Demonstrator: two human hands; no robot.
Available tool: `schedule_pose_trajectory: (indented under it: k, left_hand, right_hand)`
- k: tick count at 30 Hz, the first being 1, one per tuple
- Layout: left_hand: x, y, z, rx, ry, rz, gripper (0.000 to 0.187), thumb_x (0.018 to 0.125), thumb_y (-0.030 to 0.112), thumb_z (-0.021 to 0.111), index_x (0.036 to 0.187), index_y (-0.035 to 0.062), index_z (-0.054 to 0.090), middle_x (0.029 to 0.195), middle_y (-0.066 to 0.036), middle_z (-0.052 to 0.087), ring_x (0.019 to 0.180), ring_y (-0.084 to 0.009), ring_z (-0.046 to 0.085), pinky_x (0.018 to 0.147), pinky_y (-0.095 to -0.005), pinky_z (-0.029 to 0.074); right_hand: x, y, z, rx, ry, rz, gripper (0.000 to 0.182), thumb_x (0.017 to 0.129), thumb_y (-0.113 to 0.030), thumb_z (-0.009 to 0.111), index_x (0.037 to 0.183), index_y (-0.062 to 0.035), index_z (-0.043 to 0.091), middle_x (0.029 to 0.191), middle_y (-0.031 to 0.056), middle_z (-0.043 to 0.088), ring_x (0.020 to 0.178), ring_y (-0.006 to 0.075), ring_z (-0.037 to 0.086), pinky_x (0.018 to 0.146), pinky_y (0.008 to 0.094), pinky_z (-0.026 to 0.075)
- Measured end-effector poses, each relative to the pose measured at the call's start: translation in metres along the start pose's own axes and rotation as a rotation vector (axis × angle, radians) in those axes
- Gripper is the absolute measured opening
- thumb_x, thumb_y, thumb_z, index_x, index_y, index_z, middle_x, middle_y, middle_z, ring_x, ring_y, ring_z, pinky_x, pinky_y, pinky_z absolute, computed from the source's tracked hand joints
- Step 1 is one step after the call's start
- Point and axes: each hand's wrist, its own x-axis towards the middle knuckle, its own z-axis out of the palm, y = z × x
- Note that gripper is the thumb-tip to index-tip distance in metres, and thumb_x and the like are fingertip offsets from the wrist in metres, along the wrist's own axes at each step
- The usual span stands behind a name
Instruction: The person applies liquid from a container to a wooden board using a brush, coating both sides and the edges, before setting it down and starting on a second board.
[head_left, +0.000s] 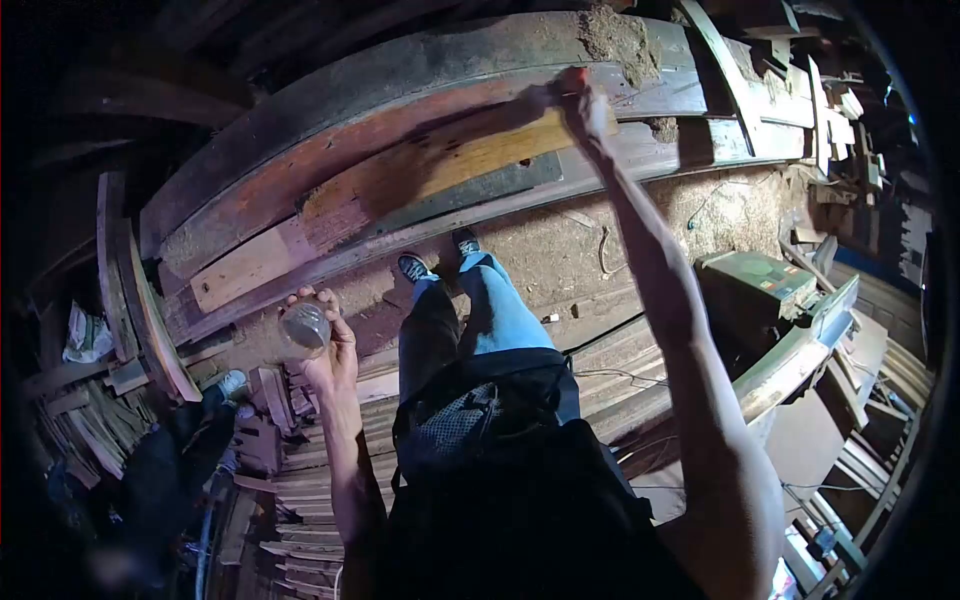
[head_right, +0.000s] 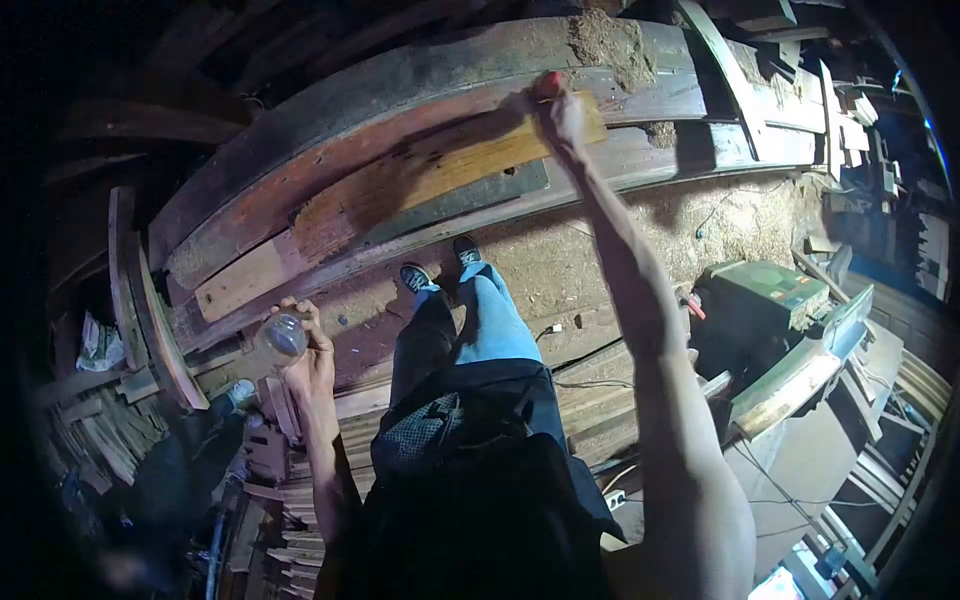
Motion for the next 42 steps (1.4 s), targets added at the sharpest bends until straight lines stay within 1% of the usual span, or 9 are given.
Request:
schedule_pose_trajectory:
  k: [4,12,13,17,25,32,35,37,42]
  left_hand:
    - [0.001,-0.005,-0.007,-0.005,-0.007,-0.009,0.026,0.089,0.014,0.068,0.114,0.0069,0.065,0.118,-0.006,0.058,0.113,-0.0251,0.052,0.086,-0.0366,0.061]
    - [0.005,-0.025,-0.003,0.027,0.013,-0.05,0.025,0.092,0.018,0.066,0.114,0.0075,0.065,0.12,-0.006,0.059,0.113,-0.0269,0.055,0.085,-0.0366,0.062]
    - [0.006,-0.026,-0.001,0.026,0.015,-0.054,0.025,0.091,0.018,0.066,0.115,0.0074,0.065,0.12,-0.006,0.059,0.113,-0.027,0.055,0.085,-0.0365,0.062]
    - [0.009,-0.036,0.007,0.053,-0.003,-0.047,0.029,0.088,0.017,0.07,0.114,0.0065,0.064,0.119,-0.006,0.058,0.114,-0.0266,0.053,0.086,-0.0366,0.062]
    - [0.012,-0.052,0.016,0.067,0.024,-0.05,0.029,0.087,0.017,0.071,0.113,0.0064,0.064,0.118,-0.006,0.056,0.112,-0.0218,0.051,0.084,-0.0327,0.061]
    - [0.009,-0.067,0.012,0.081,0.023,-0.023,0.028,0.088,0.02,0.071,0.112,0.007,0.064,0.116,-0.006,0.058,0.109,-0.0228,0.053,0.082,-0.0333,0.062]
    - [0.007,-0.07,0.014,0.082,0.029,-0.014,0.026,0.088,0.019,0.07,0.111,0.0071,0.065,0.116,-0.007,0.058,0.109,-0.0233,0.054,0.081,-0.0336,0.062]
    - [0.004,-0.07,0.014,0.089,0.037,-0.001,0.026,0.088,0.017,0.07,0.111,0.0073,0.066,0.116,-0.007,0.058,0.109,-0.0236,0.054,0.081,-0.0337,0.062]
    - [-0.009,-0.066,0.014,0.077,0.048,0.055,0.029,0.085,0.014,0.071,0.113,0.0077,0.065,0.117,-0.006,0.058,0.11,-0.0238,0.053,0.082,-0.0343,0.062]
  right_hand:
    - [0.056,0.022,-0.093,-0.423,-0.054,0.129,0.023,0.096,-0.026,0.052,0.083,-0.0075,0.058,0.079,0.0154,0.065,0.068,0.0341,0.063,0.059,0.0428,0.048]
    - [-0.052,-0.156,0.036,-0.66,-0.737,-0.231,0.05,0.091,-0.018,0.056,0.14,-0.0198,0.046,0.132,0.0095,0.058,0.115,0.024,0.058,0.089,0.0398,0.052]
    - [-0.079,-0.153,0.071,-0.407,-0.423,-0.391,0.032,0.091,-0.019,0.059,0.122,-0.0153,0.054,0.108,0.0126,0.068,0.098,0.0268,0.066,0.079,0.0409,0.054]
    - [-0.107,-0.214,0.109,0.275,-0.619,0.041,0.026,0.088,-0.029,0.071,0.098,-0.0088,0.056,0.07,0.0158,0.065,0.066,0.0355,0.067,0.062,0.0421,0.052]
    - [-0.089,0.116,-0.051,-0.221,-0.086,-0.092,0.037,0.098,-0.011,0.046,0.132,0.0027,0.049,0.113,0.0189,0.065,0.095,0.0358,0.062,0.086,0.0446,0.049]
    - [0.023,-0.039,-0.176,-0.458,0.033,-0.197,0.007,0.092,-0.013,0.059,0.092,-0.0067,0.056,0.091,0.0157,0.064,0.084,0.0335,0.065,0.067,0.0429,0.049]
    - [0.03,-0.049,-0.117,-0.422,-0.105,-0.555,0.014,0.091,-0.01,0.055,0.104,-0.0035,0.056,0.096,0.0184,0.059,0.09,0.037,0.061,0.075,0.0463,0.051]
    - [0.021,-0.078,-0.073,-0.33,-0.407,-0.201,0.027,0.088,-0.005,0.057,0.115,-0.0086,0.061,0.106,0.0174,0.058,0.091,0.0352,0.062,0.077,0.0426,0.051]
    - [0.002,-0.073,0.027,-0.394,-0.861,-0.435,0.057,0.083,-0.031,0.073,0.137,-0.0245,0.054,0.12,0.0111,0.055,0.116,0.0285,0.052,0.095,0.0491,0.042]
